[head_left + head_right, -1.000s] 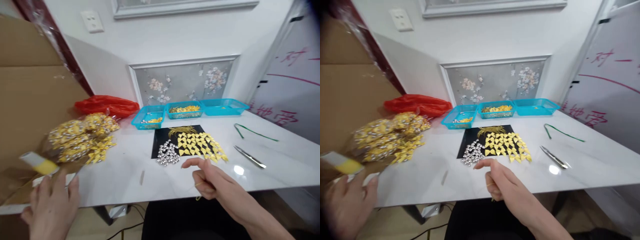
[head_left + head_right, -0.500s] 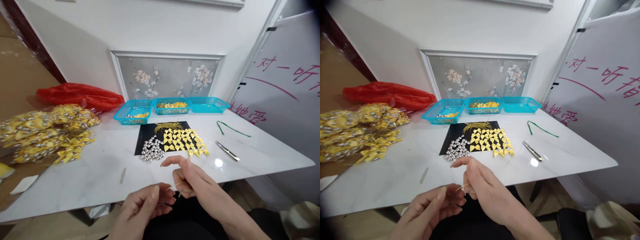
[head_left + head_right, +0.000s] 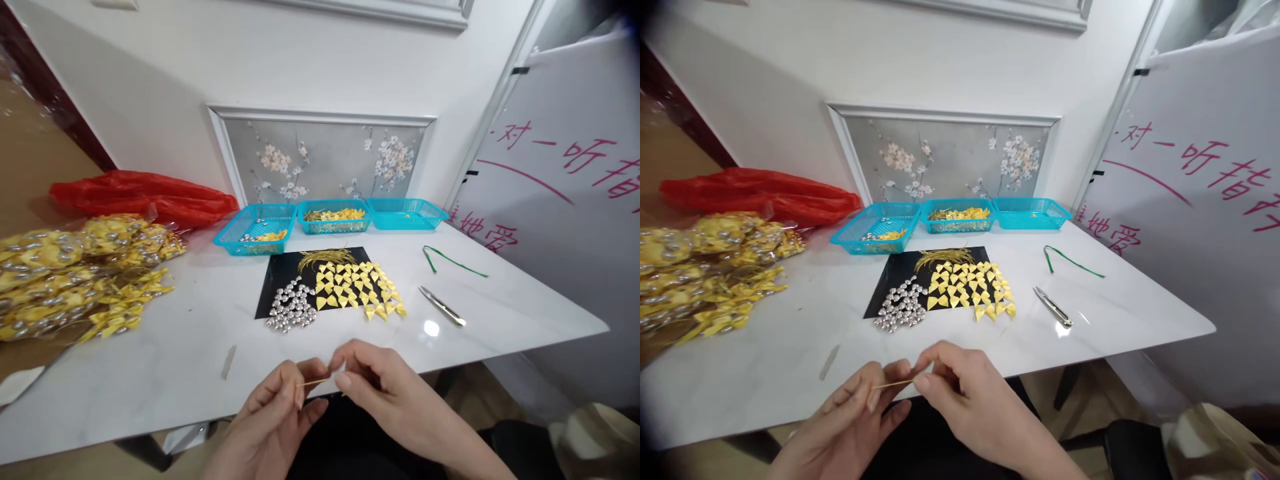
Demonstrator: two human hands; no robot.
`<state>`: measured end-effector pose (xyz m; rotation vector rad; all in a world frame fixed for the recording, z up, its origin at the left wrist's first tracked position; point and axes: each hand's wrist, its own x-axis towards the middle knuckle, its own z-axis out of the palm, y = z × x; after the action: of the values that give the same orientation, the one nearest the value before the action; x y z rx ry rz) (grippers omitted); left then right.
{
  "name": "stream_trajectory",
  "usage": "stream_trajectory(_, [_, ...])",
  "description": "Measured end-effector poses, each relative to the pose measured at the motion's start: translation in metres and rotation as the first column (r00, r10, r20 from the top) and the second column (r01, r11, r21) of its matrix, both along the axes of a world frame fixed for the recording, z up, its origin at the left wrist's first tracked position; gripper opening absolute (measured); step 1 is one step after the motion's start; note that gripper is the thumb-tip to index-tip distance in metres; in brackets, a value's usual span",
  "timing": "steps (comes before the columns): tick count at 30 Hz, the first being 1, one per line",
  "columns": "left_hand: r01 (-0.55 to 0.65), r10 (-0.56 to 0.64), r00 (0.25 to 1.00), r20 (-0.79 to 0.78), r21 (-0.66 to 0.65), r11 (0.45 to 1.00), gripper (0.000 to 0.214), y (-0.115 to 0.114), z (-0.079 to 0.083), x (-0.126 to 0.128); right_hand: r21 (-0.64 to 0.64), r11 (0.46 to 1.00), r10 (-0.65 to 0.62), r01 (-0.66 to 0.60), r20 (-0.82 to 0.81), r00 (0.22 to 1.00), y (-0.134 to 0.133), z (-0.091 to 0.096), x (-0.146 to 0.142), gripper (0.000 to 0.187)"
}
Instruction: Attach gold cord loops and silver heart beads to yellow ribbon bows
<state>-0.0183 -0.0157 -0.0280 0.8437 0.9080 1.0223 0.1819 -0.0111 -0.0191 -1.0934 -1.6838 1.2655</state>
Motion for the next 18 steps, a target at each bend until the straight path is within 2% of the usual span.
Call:
stream_trajectory(2, [-0.024, 0.032, 0.992, 0.12, -0.066, 0.998, 0.032, 0.0, -0.001, 0.0, 0.007, 0.999, -0.039, 0.039, 0.041, 0.998, -0.002, -0.007, 0.01, 0.027])
stream_trajectory(3, [-0.053, 0.056, 0.994, 0.098, -0.037, 0.998, 0.03, 0.001, -0.003, 0.0, 0.011, 0.998, -0.066, 0.066, 0.053, 0.996, -0.004, -0.01, 0.015, 0.029])
stream_trajectory(6, [-0.106, 0.12, 0.989, -0.086, 0.154, 0.982, 0.028, 0.005, -0.01, 0.0, 0.004, 0.993, -0.119, 0.119, 0.088, 0.989, -0.013, -0.012, 0.028, 0.031])
stream_trajectory(8, [-0.08, 0.136, 0.97, -0.202, 0.262, 0.962, 0.023, 0.009, -0.013, 0.002, 0.0, 0.99, -0.139, 0.139, 0.095, 0.986, -0.019, -0.008, 0.032, 0.034])
stream_trajectory(11, [0.071, 0.091, 0.924, -0.372, 0.4, 0.914, 0.009, 0.013, -0.016, 0.009, -0.036, 0.985, -0.168, 0.169, 0.024, 0.985, -0.026, -0.001, 0.033, 0.04])
stream_trajectory(15, [0.36, -0.026, 0.838, -0.545, 0.517, 0.776, 0.021, 0.009, -0.013, 0.017, -0.125, 0.985, -0.142, 0.117, -0.21, 0.967, -0.023, -0.001, 0.025, 0.043])
stream_trajectory(18, [0.46, -0.051, 0.799, -0.599, 0.556, 0.692, 0.027, 0.004, -0.011, 0.018, -0.184, 0.981, -0.12, 0.054, -0.369, 0.922, -0.018, -0.004, 0.016, 0.041])
